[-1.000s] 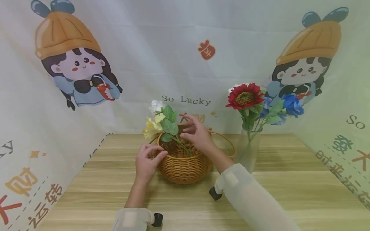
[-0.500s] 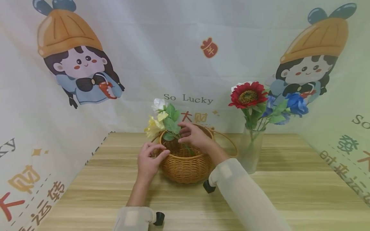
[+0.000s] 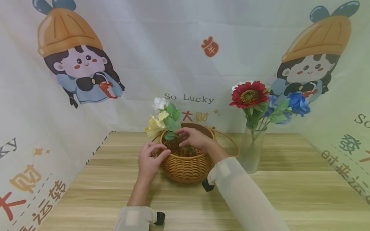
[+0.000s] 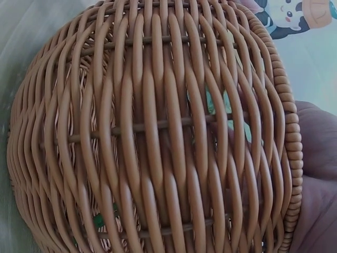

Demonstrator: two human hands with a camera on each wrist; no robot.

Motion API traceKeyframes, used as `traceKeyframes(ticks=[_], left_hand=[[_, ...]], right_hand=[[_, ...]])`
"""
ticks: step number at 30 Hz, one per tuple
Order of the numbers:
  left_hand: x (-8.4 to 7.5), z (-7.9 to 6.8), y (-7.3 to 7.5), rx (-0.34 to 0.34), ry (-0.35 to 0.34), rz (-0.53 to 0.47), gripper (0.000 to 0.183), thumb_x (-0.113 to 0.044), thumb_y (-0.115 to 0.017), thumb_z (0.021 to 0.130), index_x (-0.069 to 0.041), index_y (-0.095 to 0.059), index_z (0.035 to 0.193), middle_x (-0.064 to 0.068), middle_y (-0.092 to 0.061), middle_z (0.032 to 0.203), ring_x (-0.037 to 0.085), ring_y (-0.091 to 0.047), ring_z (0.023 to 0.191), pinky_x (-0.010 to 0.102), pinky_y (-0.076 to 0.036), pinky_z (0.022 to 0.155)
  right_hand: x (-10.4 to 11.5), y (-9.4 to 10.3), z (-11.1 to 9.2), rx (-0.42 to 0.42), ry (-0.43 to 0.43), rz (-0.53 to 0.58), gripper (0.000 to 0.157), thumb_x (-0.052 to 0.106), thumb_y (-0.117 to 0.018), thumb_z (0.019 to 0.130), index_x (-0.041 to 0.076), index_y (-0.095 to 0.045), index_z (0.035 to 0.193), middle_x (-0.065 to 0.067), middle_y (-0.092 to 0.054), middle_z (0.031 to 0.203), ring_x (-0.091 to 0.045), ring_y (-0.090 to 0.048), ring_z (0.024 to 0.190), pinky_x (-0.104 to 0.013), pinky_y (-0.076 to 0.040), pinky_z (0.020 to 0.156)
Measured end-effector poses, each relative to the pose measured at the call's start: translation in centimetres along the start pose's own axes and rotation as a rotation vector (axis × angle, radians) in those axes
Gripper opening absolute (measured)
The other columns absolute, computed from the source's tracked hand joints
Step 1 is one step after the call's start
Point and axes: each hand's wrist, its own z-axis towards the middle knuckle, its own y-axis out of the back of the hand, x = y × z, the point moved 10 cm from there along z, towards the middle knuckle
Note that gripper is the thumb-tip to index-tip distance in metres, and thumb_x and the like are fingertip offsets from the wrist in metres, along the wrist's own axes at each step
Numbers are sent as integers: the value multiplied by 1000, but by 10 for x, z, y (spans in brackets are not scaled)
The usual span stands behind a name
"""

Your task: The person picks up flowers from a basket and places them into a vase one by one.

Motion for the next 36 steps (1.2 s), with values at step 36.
traceKeyframes(ticks=[36], left_hand=[[-1, 0, 1, -12, 10, -9, 18, -7, -81, 79, 4, -71, 88, 25, -46, 87, 36, -37, 75, 28, -29, 65]], right_hand=[[-8, -11, 2, 101, -63, -130, 52, 0, -63, 90, 7, -50, 140, -18, -45, 144, -37, -39, 134, -51, -35, 104]])
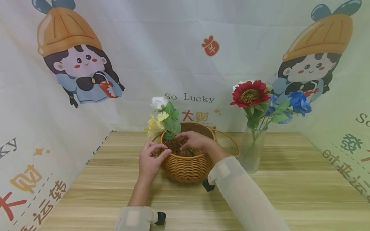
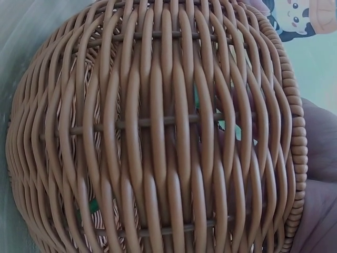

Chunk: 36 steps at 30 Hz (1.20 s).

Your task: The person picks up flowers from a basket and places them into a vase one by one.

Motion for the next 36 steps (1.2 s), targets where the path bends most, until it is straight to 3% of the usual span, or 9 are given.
traceKeyframes(ticks=[10, 16, 21, 25, 30, 36], left_hand=[[-2, 1, -1, 2, -3, -7, 17, -8, -81, 78, 3, -71, 87, 25, -46, 87, 37, -38, 75, 28, -29, 65], [0, 1, -1, 5, 4, -20, 18, -7, -81, 78, 5, -71, 88, 26, -45, 87, 36, -37, 75, 28, -29, 66], [9, 1, 0, -3, 12, -22, 15, -7, -81, 78, 1, -72, 87, 21, -45, 86, 33, -38, 75, 29, -29, 66], [4, 0, 1, -7, 0, -17, 14, -1, -80, 77, 4, -71, 87, 23, -45, 86, 37, -37, 75, 29, -30, 65], [3, 0, 2, -8, 12, 4, 17, -5, -81, 78, 4, -71, 88, 23, -48, 89, 36, -39, 76, 26, -30, 65], [2, -1, 1, -12, 9, 3, 17, -7, -82, 77, 2, -72, 87, 24, -49, 90, 37, -39, 76, 25, -30, 65]], right_hand=[[-1, -1, 0, 20, -15, -88, 48, 4, -65, 90, 10, -56, 137, -9, -44, 147, -30, -35, 137, -48, -31, 107], [4, 4, -1, -41, 31, -110, 45, 2, -67, 88, 11, -61, 132, -6, -51, 141, -26, -39, 134, -45, -33, 106], [7, 9, -2, -95, 75, -13, 41, -3, -65, 89, 7, -63, 129, -7, -59, 131, -25, -49, 125, -43, -44, 96], [9, 10, -4, -109, 92, 35, 38, -7, -62, 89, 3, -63, 126, -11, -65, 113, -27, -60, 104, -42, -51, 80], [6, 6, -2, -65, 64, 55, 34, -6, -61, 90, 1, -64, 123, -14, -67, 97, -24, -63, 82, -40, -49, 66], [0, -2, 0, 22, 32, 16, 24, 0, -61, 93, 0, -66, 117, -8, -71, 92, -19, -66, 81, -36, -53, 68]])
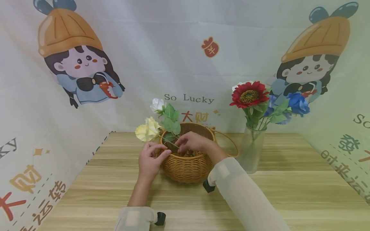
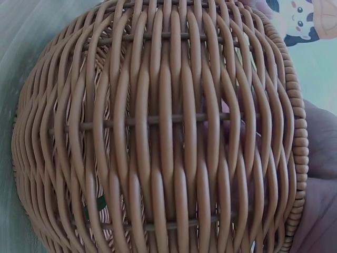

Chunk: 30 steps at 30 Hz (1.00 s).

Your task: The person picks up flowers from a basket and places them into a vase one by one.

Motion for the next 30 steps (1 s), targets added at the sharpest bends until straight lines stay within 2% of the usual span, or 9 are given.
traceKeyframes(ticks=[6, 11, 15, 21, 26, 30], left_hand=[[0, 0, 0, -6, -10, 1, 17, -6, -82, 77, 2, -72, 87, 23, -48, 89, 37, -39, 75, 25, -29, 65], [0, 0, 0, -3, -12, -4, 16, -5, -82, 77, 2, -72, 87, 24, -48, 88, 36, -39, 75, 26, -30, 65], [0, -1, 0, -1, -4, 3, 16, -7, -82, 77, 2, -72, 86, 25, -49, 89, 37, -39, 75, 27, -30, 65], [0, -1, 0, -2, 5, 6, 17, -8, -82, 78, 2, -72, 87, 25, -48, 90, 38, -38, 76, 26, -29, 65], [0, 0, 0, -2, 3, 9, 18, -10, -82, 78, 2, -72, 87, 25, -47, 89, 36, -38, 74, 27, -29, 64], [-2, 0, 0, -4, -7, 11, 18, -9, -82, 77, 2, -72, 86, 26, -47, 89, 37, -38, 73, 26, -28, 63]], right_hand=[[2, 3, -1, -32, 10, 1, 18, 0, -58, 95, -1, -69, 109, -8, -71, 90, -21, -67, 81, -35, -53, 68], [3, 5, -1, -65, 25, 51, 17, -2, -58, 94, -5, -68, 108, -10, -70, 89, -23, -67, 81, -34, -53, 69], [6, 8, -4, -103, 58, 81, 16, -3, -58, 94, -6, -67, 107, -14, -70, 90, -28, -67, 83, -38, -54, 70], [8, 17, -7, -178, 92, 128, 14, -2, -60, 93, -3, -69, 104, -11, -69, 90, -31, -66, 86, -43, -53, 76], [10, 24, -9, -232, 108, 181, 14, -4, -62, 92, -5, -68, 104, -13, -70, 92, -38, -65, 94, -42, -53, 77], [11, 27, -11, -265, 119, 207, 15, -4, -63, 91, -8, -66, 104, -15, -69, 92, -37, -66, 92, -39, -55, 75]])
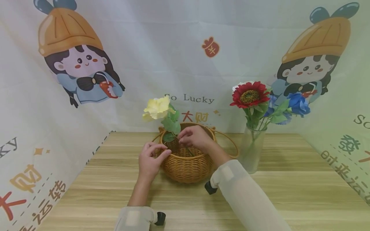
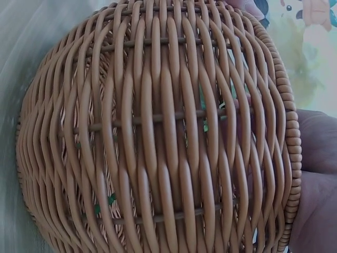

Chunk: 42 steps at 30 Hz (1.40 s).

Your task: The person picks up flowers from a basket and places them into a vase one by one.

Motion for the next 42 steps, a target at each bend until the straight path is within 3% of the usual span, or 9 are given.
traceKeyframes(ticks=[8, 18, 26, 34, 38, 42], left_hand=[[-1, 0, 1, -8, -18, -1, 16, -6, -82, 77, 3, -71, 86, 26, -48, 87, 35, -37, 72, 26, -28, 62], [-2, 0, 0, 0, -20, -2, 17, -6, -82, 77, 4, -71, 86, 27, -49, 89, 36, -38, 72, 25, -29, 63], [1, 1, 0, -1, -3, -4, 16, -5, -82, 77, 2, -72, 85, 25, -50, 89, 37, -38, 73, 28, -30, 64], [0, 1, 2, -9, 3, 3, 17, -7, -82, 77, 4, -71, 86, 28, -49, 90, 41, -38, 74, 29, -30, 64], [0, 1, 2, -11, 0, 7, 17, -7, -82, 77, 4, -71, 86, 28, -49, 89, 40, -38, 73, 29, -30, 64], [1, 1, 2, -12, -4, 5, 16, -6, -82, 77, 3, -72, 85, 27, -49, 89, 40, -37, 73, 29, -30, 63]], right_hand=[[3, 11, -3, -122, 14, -19, 17, 2, -65, 92, -3, -67, 108, -12, -68, 99, -25, -67, 87, -36, -54, 77], [13, 27, -14, -302, 114, -67, 18, 9, -67, 92, 0, -70, 107, -9, -71, 97, -27, -68, 89, -37, -54, 78], [25, 44, -33, -501, 278, 75, 15, 4, -70, 89, -4, -70, 102, -15, -71, 91, -35, -68, 84, -35, -55, 74], [36, 57, -55, -591, 350, 181, 16, -1, -68, 89, -9, -68, 102, -21, -69, 92, -37, -67, 82, -42, -55, 73], [45, 63, -65, -624, 424, 228, 15, -3, -67, 89, -11, -67, 102, -24, -68, 92, -37, -67, 80, -40, -56, 72], [56, 69, -78, -660, 524, 216, 14, -5, -66, 88, -11, -66, 101, -24, -67, 89, -29, -67, 76, -38, -56, 71]])
